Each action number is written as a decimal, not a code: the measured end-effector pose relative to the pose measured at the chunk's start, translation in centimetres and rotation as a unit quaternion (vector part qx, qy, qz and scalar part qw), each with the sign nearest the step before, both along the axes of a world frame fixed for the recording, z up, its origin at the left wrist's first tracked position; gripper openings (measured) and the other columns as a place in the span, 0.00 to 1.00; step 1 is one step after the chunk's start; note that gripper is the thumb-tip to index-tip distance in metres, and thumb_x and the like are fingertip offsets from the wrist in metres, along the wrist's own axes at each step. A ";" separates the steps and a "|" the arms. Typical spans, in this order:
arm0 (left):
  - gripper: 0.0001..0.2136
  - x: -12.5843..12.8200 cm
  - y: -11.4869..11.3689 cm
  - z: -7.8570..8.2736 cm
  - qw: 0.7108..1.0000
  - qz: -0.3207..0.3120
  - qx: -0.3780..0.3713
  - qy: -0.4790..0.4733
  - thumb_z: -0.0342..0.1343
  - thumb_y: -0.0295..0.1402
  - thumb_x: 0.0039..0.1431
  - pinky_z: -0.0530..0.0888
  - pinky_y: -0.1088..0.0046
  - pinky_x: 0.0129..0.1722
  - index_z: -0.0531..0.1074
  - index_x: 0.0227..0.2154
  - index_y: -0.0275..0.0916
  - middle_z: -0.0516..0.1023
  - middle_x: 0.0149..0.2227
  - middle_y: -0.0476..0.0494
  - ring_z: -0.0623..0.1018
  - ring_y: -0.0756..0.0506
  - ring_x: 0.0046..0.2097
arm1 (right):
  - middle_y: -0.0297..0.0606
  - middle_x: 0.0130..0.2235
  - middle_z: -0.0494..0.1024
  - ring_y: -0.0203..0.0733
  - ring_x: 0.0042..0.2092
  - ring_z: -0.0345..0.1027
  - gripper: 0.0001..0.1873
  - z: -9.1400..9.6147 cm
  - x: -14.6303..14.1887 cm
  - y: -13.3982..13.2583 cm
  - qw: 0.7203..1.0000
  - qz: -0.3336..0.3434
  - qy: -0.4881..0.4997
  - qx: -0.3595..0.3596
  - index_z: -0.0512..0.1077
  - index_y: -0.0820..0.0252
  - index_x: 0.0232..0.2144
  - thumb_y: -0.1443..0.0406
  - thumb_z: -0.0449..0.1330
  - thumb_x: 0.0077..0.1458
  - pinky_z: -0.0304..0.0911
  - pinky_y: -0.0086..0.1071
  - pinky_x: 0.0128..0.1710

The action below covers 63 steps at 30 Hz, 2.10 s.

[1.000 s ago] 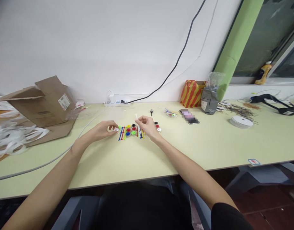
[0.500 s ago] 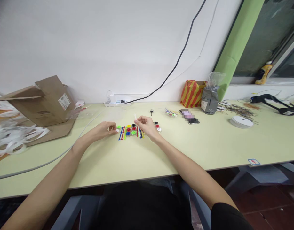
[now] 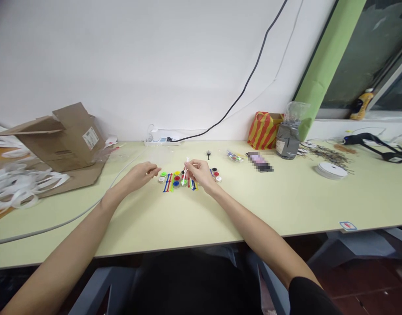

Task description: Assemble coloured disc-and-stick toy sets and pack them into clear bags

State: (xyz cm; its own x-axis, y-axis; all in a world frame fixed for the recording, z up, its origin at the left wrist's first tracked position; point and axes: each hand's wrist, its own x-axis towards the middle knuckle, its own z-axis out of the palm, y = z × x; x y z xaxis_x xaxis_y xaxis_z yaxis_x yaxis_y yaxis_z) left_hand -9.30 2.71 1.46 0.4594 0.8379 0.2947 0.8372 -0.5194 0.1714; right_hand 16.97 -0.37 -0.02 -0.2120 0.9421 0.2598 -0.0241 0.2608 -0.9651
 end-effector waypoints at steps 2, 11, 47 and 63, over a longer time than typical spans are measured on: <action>0.19 0.1 0.0 -0.2 1.000 0.012 0.012 -0.003 0.42 0.42 0.68 0.60 0.68 0.33 0.69 0.25 0.40 0.72 0.28 0.42 0.70 0.44 0.31 | 0.38 0.22 0.77 0.32 0.18 0.61 0.19 0.0 -1.1 0.8 0.999 0.010 -0.047 -0.016 0.70 0.61 0.25 0.52 0.59 0.58 0.52 0.24 0.15; 0.19 0.1 -0.1 -1.1 0.999 0.023 0.025 0.016 0.41 0.41 0.68 0.58 0.67 0.32 0.68 0.24 0.41 0.70 0.27 0.42 0.70 0.43 0.30 | 0.41 0.24 0.80 0.37 0.25 0.70 0.13 0.7 -6.8 5.1 0.923 -0.017 -0.385 0.011 0.76 0.63 0.22 0.67 0.56 0.53 0.63 0.26 0.27; 0.17 0.3 0.1 -1.6 1.000 -0.010 -0.005 -0.012 0.43 0.39 0.67 0.57 0.68 0.31 0.63 0.23 0.42 0.72 0.27 0.43 0.69 0.44 0.30 | 0.52 0.52 0.77 0.48 0.53 0.71 0.19 1.9 9.2 12.4 0.798 -0.230 -0.556 0.040 0.72 0.65 0.54 0.65 0.55 0.62 0.61 0.33 0.51; 0.17 0.9 -0.4 -1.2 0.995 0.042 0.065 -0.057 0.42 0.39 0.68 0.61 0.68 0.33 0.65 0.25 0.41 0.70 0.28 0.45 0.70 0.45 0.31 | 0.53 0.49 0.78 0.49 0.51 0.72 0.14 1.5 6.2 11.8 0.848 -0.239 -0.472 0.021 0.74 0.64 0.46 0.68 0.57 0.58 0.65 0.34 0.48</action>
State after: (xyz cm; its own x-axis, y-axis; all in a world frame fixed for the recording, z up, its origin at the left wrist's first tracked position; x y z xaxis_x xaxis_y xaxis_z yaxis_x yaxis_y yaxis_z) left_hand -8.42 2.34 0.29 0.3472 0.8229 0.4498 0.8570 -0.4732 0.2042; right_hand 23.14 11.45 1.44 0.0590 0.9730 0.2230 0.8726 0.0582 -0.4849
